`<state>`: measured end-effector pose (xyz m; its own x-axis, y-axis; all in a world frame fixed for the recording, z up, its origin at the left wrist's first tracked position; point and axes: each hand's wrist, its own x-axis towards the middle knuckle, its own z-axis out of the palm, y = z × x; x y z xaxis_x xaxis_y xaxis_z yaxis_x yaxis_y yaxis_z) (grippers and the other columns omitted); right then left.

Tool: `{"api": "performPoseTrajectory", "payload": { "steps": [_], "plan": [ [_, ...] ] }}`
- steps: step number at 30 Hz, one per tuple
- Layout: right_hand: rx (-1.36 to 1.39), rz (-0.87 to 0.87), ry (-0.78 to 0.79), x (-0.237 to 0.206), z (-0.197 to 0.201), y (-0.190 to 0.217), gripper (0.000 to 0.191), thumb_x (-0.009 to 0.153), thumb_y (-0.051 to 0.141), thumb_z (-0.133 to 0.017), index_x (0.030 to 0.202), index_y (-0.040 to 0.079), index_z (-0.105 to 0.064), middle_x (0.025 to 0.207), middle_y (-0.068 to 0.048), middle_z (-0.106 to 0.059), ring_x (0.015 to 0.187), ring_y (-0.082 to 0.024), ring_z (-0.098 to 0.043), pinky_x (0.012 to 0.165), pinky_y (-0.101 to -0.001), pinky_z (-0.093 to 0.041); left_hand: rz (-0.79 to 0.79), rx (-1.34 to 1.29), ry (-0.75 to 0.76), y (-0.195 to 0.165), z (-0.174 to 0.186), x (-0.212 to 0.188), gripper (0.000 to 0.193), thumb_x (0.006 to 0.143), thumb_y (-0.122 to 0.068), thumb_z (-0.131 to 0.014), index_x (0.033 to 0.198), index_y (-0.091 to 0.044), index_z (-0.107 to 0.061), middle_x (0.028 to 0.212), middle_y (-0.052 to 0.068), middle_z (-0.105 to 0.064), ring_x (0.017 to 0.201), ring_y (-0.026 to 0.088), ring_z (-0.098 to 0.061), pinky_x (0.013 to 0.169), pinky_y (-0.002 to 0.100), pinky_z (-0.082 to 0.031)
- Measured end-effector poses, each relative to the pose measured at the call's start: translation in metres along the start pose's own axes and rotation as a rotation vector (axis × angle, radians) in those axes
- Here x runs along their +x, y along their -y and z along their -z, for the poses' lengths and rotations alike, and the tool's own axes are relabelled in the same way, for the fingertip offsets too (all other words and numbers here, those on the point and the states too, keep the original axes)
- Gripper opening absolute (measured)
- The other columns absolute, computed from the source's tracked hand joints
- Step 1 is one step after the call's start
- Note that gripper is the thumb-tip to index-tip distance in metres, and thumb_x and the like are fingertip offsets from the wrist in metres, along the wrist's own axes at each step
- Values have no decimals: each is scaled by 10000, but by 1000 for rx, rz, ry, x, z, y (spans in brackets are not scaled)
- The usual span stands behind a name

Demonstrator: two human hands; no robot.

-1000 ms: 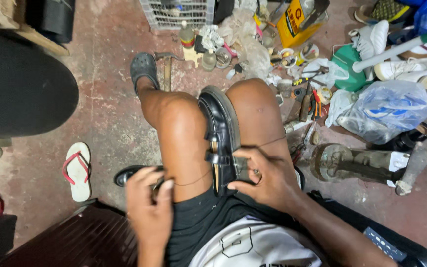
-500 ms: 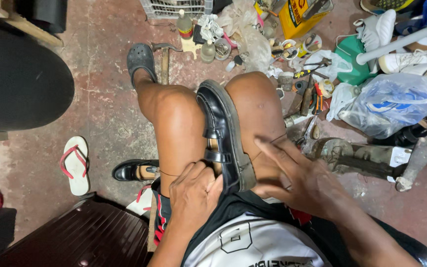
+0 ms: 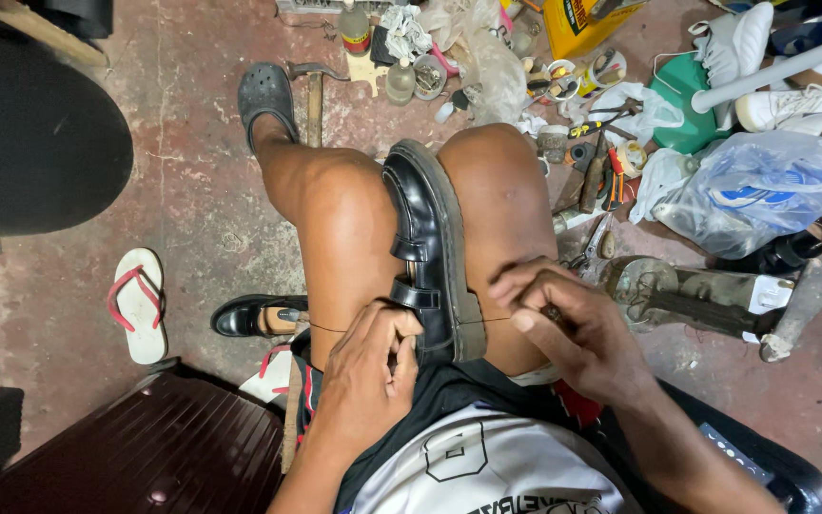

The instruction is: The person sews a black shoe using a needle and thread. They repeatedly push the needle through the shoe's sole and upper, pull the thread tight, and adjust the shoe on their lap. The task continues throughout the clip without a visible final state.

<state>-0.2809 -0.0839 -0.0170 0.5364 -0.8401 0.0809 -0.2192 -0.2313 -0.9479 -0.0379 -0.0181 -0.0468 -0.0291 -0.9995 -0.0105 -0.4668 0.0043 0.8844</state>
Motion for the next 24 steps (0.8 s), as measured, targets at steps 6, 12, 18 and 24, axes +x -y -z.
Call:
{"api": "performPoseTrajectory", "payload": {
  "steps": [6,12,18,24],
  "plan": [
    [552,-414,-180,-10,-36,-16,204,1059,101,-505,909,35,-626,816,-79,-649,690,-88,-546,569,-236,-411,-43,140,-54,-4,-1,4,185,843,-127,-755,958,-43,-637,848,119,-588,785,331,-623,683,449,-492],
    [97,-242,-94,25,-66,-24,199,991,94,-652,818,39,-568,650,16,-512,583,-52,-453,529,-246,-406,-77,221,-18,-3,-1,13,196,841,-180,-760,790,-46,-626,807,117,-586,775,334,-619,670,460,-493],
    [-127,-145,-182,55,-83,-26,254,972,95,-695,777,25,-549,585,-4,-471,526,-58,-402,481,-267,-377,-102,208,-91,2,2,18,210,855,-170,-757,759,-60,-605,782,115,-577,747,322,-605,656,448,-487],
    [-78,-166,-193,38,-75,-33,192,994,114,-687,836,44,-603,714,0,-538,637,-54,-479,577,-243,-434,14,81,-78,-4,8,13,218,906,-161,-718,788,-38,-582,774,129,-573,724,322,-602,651,452,-471]
  ]
}}
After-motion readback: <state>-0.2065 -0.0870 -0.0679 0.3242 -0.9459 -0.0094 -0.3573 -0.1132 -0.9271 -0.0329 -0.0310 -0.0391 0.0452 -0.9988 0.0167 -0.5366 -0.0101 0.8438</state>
